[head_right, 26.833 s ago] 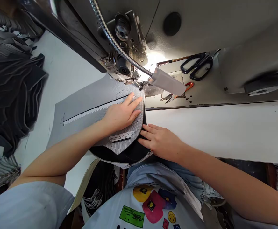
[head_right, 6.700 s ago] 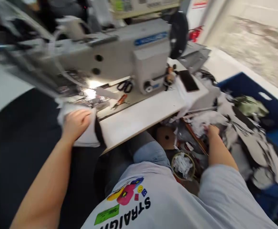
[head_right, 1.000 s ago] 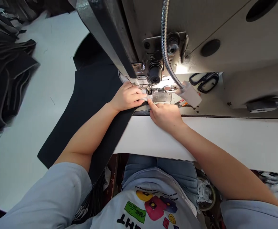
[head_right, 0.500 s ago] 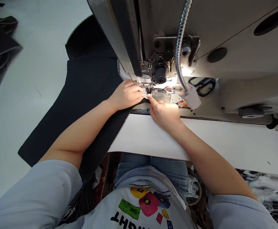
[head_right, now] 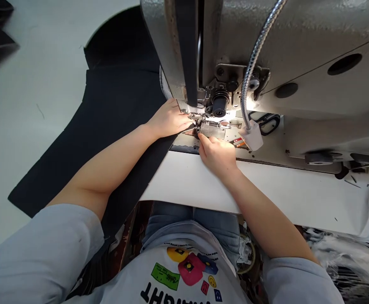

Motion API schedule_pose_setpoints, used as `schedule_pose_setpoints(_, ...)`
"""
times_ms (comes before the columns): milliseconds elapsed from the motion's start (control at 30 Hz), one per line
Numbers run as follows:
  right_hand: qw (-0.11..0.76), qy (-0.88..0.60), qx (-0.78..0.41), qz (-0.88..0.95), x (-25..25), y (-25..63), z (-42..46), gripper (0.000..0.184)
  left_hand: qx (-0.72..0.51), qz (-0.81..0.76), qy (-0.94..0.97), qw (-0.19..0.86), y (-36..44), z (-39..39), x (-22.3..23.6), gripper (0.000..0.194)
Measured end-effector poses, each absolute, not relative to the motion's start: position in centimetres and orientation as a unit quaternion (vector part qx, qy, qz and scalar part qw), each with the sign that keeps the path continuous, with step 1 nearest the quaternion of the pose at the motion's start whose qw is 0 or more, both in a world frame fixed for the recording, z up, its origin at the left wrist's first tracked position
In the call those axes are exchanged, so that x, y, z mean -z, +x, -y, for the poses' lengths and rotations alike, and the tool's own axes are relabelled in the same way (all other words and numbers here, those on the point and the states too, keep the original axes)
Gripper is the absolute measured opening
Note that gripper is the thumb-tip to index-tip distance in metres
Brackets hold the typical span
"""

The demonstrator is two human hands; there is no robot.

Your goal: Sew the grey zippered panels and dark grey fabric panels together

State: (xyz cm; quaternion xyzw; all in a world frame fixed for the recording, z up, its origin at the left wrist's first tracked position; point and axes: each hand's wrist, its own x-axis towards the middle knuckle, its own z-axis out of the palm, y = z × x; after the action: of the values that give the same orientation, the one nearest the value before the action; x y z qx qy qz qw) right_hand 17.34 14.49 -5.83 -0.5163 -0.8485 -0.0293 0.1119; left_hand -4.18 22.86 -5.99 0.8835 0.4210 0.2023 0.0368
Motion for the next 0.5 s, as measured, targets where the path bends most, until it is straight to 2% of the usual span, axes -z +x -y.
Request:
schedule_pose_setpoints(233,0.118,-0.519,0.023,0.846,5.9,17.3,-14.5,0.04,-0.207,-0.41,0.888,0.036,-4.3,-22.1,6.0,0.034)
schedule_pose_setpoints(333,0.122,-0.513,0.018,0.85,5.6,17.6,-14.4,0.039,-0.245,-0.481,0.842,0.015,-5.2,-22.0,6.3,0.031)
schedule_pose_setpoints(500,0.144,-0.458,0.006,0.877,5.6,18.3,-13.6,0.036,-0.341,-0.657,0.672,0.011,-6.6,-24.4,7.7,0.06)
